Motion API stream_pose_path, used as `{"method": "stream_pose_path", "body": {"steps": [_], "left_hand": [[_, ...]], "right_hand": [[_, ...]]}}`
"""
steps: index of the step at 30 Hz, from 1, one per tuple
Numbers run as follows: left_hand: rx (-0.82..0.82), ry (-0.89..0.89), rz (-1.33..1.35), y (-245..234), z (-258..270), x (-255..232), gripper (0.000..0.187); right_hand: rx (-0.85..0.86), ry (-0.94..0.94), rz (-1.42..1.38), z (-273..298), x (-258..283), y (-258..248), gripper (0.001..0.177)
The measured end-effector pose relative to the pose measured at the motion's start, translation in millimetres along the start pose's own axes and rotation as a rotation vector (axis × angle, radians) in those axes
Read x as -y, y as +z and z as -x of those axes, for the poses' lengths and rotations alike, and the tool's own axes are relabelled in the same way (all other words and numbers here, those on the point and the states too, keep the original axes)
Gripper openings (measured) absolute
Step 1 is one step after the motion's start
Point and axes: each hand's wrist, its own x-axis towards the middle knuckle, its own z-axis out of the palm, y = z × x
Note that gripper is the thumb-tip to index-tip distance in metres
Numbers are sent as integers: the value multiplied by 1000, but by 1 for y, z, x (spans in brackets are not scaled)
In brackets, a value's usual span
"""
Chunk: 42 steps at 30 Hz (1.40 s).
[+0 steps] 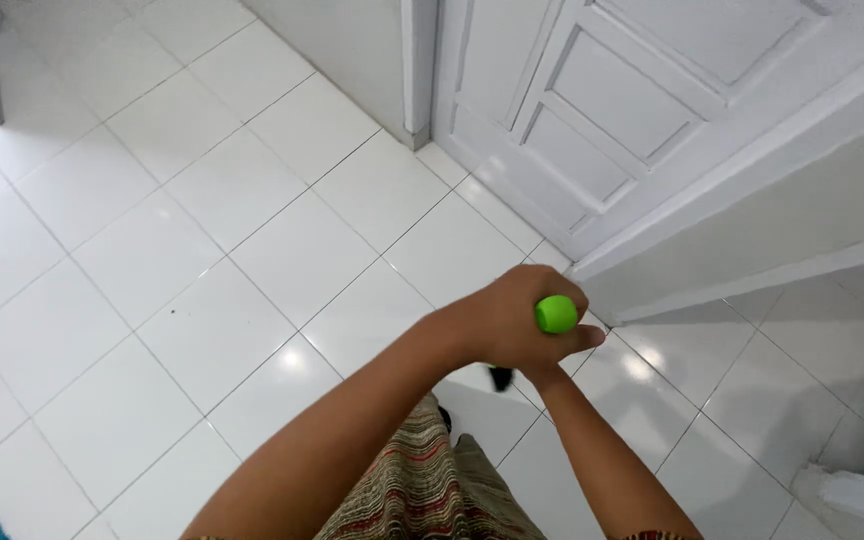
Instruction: The person sweeps a tiled floor using a broom with a green handle, moving around a refrigerator, a white door, and a blue rug.
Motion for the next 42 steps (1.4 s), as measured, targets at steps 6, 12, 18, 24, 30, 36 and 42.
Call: {"method": "stream_pose_path", "body": {"steps": [6, 12, 18, 24, 30, 36, 42], "left_hand": [[13, -138, -270, -12, -15, -6, 31], [48, -229, -440, 1, -43, 18, 31], [-157, 30, -316, -77, -62, -35, 35], [-312, 104, -6, -175, -54, -35, 39], [-258, 208, 195, -224, -33, 86, 55], [-353, -42, 108, -273, 4, 117, 47], [-420, -304, -100, -328, 28, 108, 37]], "right_hand": [[69, 294, -22, -40, 8, 76, 27], [30, 414, 71, -73, 41, 110, 32], [29, 254, 127, -146, 97, 83, 27], [60, -122, 184, -222, 105, 27, 25], [144, 17, 387, -264, 28, 28, 25], [303, -25, 174, -306, -40, 129, 24], [404, 7, 5, -338, -48, 249, 24]]}}
